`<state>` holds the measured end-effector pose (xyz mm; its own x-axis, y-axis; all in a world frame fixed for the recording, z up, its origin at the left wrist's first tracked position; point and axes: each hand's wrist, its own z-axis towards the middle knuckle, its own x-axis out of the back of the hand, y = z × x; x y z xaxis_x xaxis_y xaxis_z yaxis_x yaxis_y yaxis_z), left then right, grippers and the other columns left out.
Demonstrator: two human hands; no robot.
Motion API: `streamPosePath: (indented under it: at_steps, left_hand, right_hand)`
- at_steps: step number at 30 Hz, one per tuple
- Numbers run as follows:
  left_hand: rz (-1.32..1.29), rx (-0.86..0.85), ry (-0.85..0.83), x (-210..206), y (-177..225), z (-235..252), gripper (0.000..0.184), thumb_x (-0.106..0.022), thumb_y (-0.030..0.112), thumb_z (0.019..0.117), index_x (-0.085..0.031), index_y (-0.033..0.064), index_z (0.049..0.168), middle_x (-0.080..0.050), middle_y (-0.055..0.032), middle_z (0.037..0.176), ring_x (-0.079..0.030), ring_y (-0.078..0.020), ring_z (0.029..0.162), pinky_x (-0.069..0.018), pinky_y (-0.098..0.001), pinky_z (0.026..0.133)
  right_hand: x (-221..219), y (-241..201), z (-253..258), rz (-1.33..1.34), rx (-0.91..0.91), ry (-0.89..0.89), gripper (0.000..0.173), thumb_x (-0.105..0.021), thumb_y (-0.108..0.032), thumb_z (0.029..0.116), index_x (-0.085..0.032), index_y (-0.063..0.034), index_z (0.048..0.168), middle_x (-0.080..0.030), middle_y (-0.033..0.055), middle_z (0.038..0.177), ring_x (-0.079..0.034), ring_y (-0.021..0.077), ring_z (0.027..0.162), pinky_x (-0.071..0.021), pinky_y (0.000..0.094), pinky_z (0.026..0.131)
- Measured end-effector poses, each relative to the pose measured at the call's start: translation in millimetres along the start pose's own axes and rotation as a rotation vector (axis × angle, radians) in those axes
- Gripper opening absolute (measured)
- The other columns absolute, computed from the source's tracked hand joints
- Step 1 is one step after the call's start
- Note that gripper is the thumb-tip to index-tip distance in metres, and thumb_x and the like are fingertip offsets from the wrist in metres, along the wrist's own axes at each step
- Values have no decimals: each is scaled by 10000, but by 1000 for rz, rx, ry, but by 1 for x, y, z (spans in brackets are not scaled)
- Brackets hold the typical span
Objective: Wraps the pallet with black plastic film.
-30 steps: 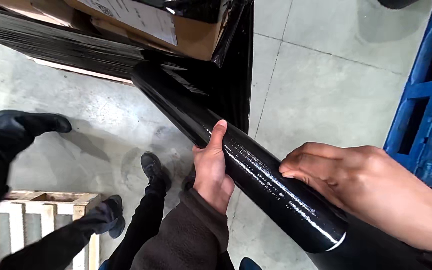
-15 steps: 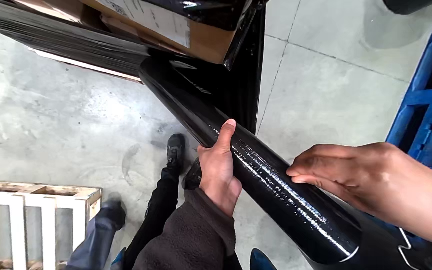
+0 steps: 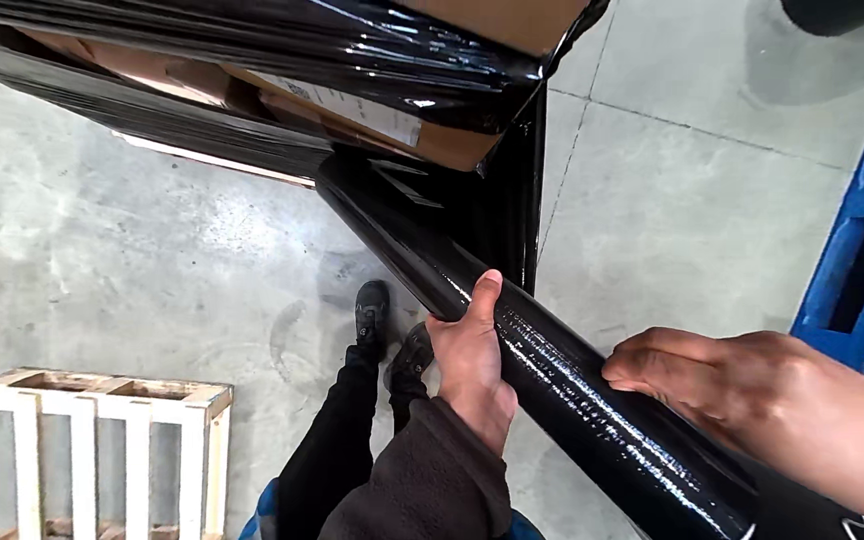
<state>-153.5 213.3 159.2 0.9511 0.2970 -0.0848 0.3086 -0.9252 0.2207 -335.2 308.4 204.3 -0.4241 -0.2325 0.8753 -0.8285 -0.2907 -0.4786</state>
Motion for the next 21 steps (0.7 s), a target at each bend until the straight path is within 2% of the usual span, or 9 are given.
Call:
streamPosePath:
  at_steps: [2, 6, 10, 12, 14, 15, 17, 18, 21]
  left_hand:
    - [7, -1, 1, 0, -1, 1, 653, -780, 406, 891, -475, 156, 1411, -696, -170, 1110, -717, -325, 950, -617, -520, 770]
    - [15, 15, 35, 1, 0, 3, 676, -815, 343, 876, -452, 135, 1407, -682, -183, 1110, -712, -318, 945, -615, -512, 773]
    - [4, 36, 39, 1, 0, 3, 689, -821, 280, 878, -418, 85, 1402, -669, -199, 1112, -710, -313, 944, -615, -499, 793]
    - [-4, 37, 28, 1, 3, 3, 660, -811, 272, 888, -436, 81, 1395, -672, -196, 1102, -710, -307, 938, -614, -491, 795]
    - [-13, 35, -7, 4, 7, 2, 623, -785, 295, 909, -450, 86, 1391, -686, -189, 1082, -718, -310, 928, -621, -494, 782]
    - [-10, 31, -34, 7, 11, 0, 609, -766, 320, 921, -459, 94, 1396, -691, -184, 1087, -719, -313, 938, -622, -503, 785]
    - [15, 44, -96, 11, 12, -3, 561, -720, 386, 941, -513, 110, 1384, -705, -171, 1095, -717, -320, 957, -615, -524, 789]
    - [20, 52, -121, 12, 12, -3, 555, -701, 422, 946, -536, 105, 1369, -707, -173, 1103, -714, -324, 970, -613, -534, 794]
    - [-1, 37, -179, 17, 11, -1, 500, -603, 502, 978, -585, 142, 1325, -708, -136, 1127, -706, -290, 1020, -603, -523, 837]
  right_hand:
    - [0, 0, -4, 16, -23, -35, 246, -483, -170, 1026, -723, -163, 974, -716, 16, 927, -683, 132, 655, -497, 283, 439]
    - [13, -9, -1, 148, -131, -291, 194, -522, -49, 1050, -696, -10, 1124, -712, 230, 1086, -734, 376, 835, -585, 479, 593]
    - [8, -12, 3, 157, -141, -306, 183, -506, -35, 1056, -668, 23, 1117, -695, 264, 1086, -726, 408, 841, -584, 493, 603]
    - [8, -10, 7, 182, -168, -266, 189, -524, -57, 1056, -691, 18, 1101, -707, 259, 1081, -730, 404, 892, -596, 499, 665]
    - [10, -10, 7, 230, -253, -164, 211, -553, -108, 1050, -733, -1, 1076, -726, 234, 1061, -735, 365, 917, -603, 484, 735]
    - [9, -9, 4, 274, -309, -65, 222, -569, -149, 1041, -749, -19, 1044, -735, 195, 1029, -736, 310, 885, -605, 448, 741]
    - [-1, -6, -15, 395, -471, 210, 213, -591, -292, 1014, -739, -141, 988, -724, -13, 931, -715, 102, 739, -638, 280, 646]
    - [-4, -8, -24, 518, -565, 325, 160, -615, -287, 994, -723, -169, 998, -725, -53, 909, -718, 91, 693, -653, 269, 604]
    - [-20, -20, -41, 807, -819, 580, 110, -615, -171, 990, -692, -140, 1063, -753, 32, 915, -742, 201, 702, -660, 348, 611]
